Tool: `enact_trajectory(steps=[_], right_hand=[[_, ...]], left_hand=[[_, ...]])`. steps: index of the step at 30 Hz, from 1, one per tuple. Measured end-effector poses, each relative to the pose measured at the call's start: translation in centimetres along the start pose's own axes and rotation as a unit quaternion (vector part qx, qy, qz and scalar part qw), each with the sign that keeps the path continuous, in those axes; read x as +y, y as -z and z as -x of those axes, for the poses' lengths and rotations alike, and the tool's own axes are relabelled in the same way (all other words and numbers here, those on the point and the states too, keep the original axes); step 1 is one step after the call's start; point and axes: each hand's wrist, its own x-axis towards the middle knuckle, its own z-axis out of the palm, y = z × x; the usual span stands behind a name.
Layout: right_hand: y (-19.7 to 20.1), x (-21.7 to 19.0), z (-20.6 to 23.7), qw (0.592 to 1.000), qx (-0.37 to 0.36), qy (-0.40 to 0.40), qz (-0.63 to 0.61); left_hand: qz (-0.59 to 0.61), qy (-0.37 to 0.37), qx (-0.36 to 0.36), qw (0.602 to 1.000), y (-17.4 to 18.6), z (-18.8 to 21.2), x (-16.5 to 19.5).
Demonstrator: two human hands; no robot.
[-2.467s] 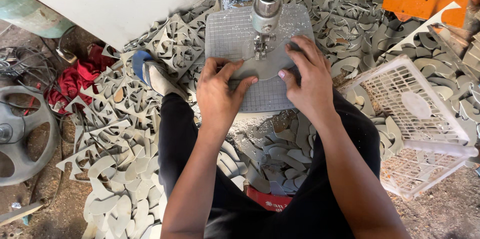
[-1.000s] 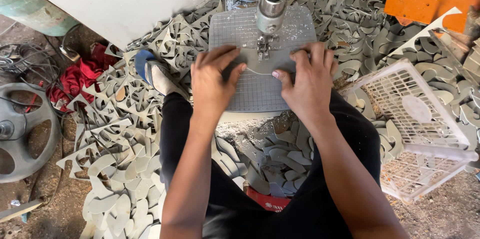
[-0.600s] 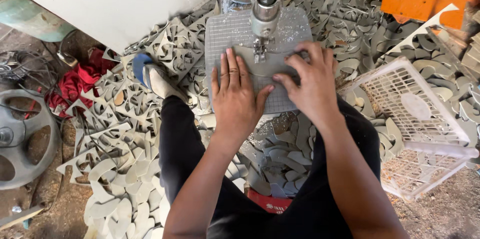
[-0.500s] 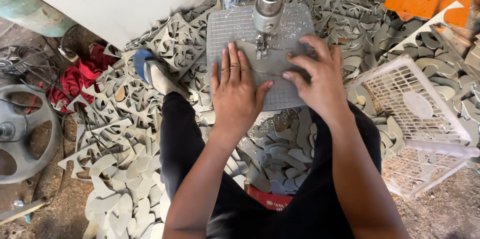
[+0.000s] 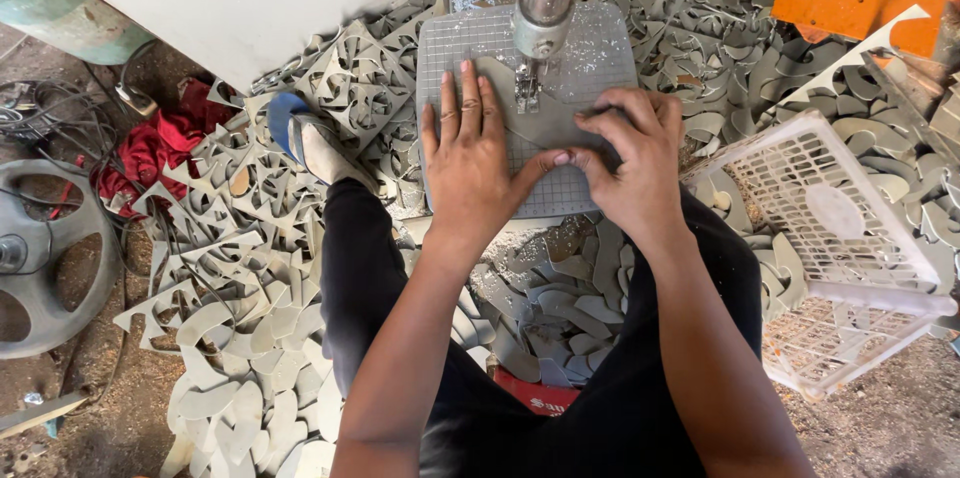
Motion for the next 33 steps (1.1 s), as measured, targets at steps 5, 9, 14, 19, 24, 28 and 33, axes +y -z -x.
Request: enact_trajectory(steps=[5,9,14,19,24,28,33], right_hand=[[0.2,-0.1,-0.2,1.0,-0.019,-0.008,0.016],[0.3,-0.4,-0.2,0.999,-0.033,-0.021,0.02],[0.9,-0.4,0.1,0.998,-0.051,-0.007,0.024],[1.4,-0.2,0.2,0.999,-0.042,0.016,-0.011],[1.0,-1.0,0.3,0.999,-0.033,0.022,0.021],[0.9,-1.8,0.3,0.999,-0.032,0.018,0.034],[0.5,-2.5,0.3,0.999,-0.027,0.012,0.045]], left_hand=[[-0.006,0.002,-0.022,1.0,-0.2,-1.1,-0.6],[-0.006,0.011,-0.037,0.999,-0.1,-1.4,-0.9],[0.028,0.018,-0.067,0.997,0.7,-2.0,-1.4],[0.045,0.024,-0.09,0.995,1.6,-2.6,-1.8],[0.075,0.04,-0.103,0.991,1.8,-3.3,-2.0],[0.106,0.039,-0.082,0.99,1.7,-3.4,-2.4],[0.114,0.032,-0.072,0.99,1.3,-3.4,-2.8]])
